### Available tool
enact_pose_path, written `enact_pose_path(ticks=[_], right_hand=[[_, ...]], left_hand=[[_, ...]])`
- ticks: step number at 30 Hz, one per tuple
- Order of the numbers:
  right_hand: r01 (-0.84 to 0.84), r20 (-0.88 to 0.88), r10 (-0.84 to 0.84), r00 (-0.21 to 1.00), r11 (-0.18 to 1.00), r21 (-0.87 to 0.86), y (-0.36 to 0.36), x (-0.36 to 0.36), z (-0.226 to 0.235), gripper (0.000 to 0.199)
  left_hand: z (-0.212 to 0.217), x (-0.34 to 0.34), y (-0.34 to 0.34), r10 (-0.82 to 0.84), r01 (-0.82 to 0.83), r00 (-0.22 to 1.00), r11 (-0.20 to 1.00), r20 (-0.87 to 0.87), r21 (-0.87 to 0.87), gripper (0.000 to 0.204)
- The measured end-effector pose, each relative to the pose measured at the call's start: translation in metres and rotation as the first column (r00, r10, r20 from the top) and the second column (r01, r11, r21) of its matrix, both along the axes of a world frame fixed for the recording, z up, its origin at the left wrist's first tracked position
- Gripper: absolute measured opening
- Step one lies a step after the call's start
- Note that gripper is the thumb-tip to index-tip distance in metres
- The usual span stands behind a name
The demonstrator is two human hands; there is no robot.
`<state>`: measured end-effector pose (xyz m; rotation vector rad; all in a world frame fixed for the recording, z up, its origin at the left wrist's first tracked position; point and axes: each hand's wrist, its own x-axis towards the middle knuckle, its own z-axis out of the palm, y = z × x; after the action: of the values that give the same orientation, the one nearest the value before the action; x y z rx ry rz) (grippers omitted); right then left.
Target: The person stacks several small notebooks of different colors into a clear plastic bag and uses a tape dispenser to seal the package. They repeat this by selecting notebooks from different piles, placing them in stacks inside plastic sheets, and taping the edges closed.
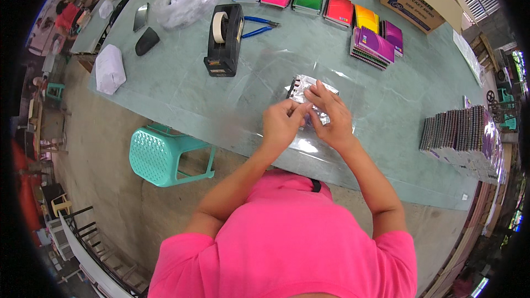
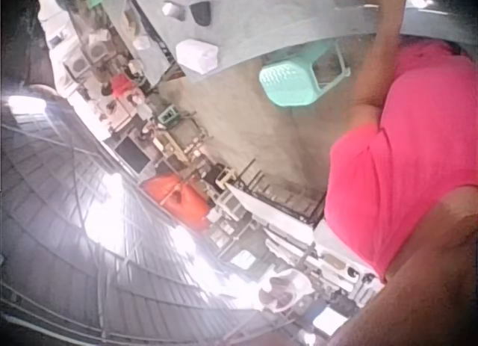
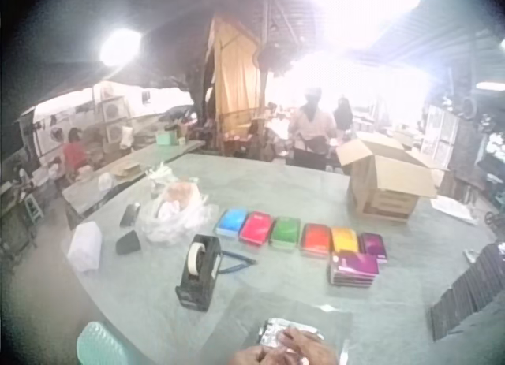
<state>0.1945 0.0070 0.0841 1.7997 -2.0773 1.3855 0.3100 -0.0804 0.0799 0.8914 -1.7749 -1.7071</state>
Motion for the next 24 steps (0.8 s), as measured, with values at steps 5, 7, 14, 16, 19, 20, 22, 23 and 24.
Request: enact_pose_path(ticks=[5,7,14,16,19,20,22,23,24], right_hand=[[-0.076,0.060,0.073,0.996,0.995,0.059,0.010,-0.001,0.004,0.063],[-0.064,0.038,0.060,0.997,0.991,0.114,0.005,-0.007,0.006,0.062],[-0.139,0.332,-0.018,0.943,0.885,0.444,-0.044,-0.077,0.043,0.062],[-0.057,-0.034,0.098,0.995,0.792,0.608,-0.050,-0.044,0.046,0.071],[0.001,-0.109,0.116,0.987,0.679,0.735,-0.054,-0.019,0.046,0.084],[-0.015,-0.042,0.063,0.997,0.705,0.709,-0.057,-0.031,0.047,0.084],[-0.111,0.245,-0.039,0.969,0.814,0.570,-0.048,-0.047,0.047,0.085],[-0.165,0.454,-0.056,0.889,0.887,0.432,-0.035,-0.057,0.044,0.085],[-0.174,0.640,-0.047,0.767,0.945,0.277,-0.022,-0.063,0.042,0.086]], left_hand=[[-0.042,0.002,0.002,0.109,-0.053,0.988,0.909,0.113,-0.413,0.029],[-0.067,0.010,-0.002,0.127,0.035,0.946,0.875,0.298,-0.484,0.035],[-0.055,0.027,0.006,-0.264,0.331,0.925,0.912,0.273,-0.242,0.026],[-0.059,0.028,0.026,-0.486,0.516,0.849,0.846,0.206,-0.133,0.020],[-0.052,0.021,0.057,-0.801,0.761,0.599,0.566,-0.008,0.318,0.027],[-0.044,0.016,0.062,-0.831,0.758,0.554,0.474,-0.058,0.449,0.034],[-0.054,0.020,0.058,-0.755,0.676,0.608,0.328,-0.247,0.660,0.067],[-0.059,0.018,0.049,-0.562,0.567,0.783,0.472,-0.265,0.675,0.069],[-0.062,0.015,0.037,-0.338,0.428,0.901,0.579,-0.274,0.694,0.071]])
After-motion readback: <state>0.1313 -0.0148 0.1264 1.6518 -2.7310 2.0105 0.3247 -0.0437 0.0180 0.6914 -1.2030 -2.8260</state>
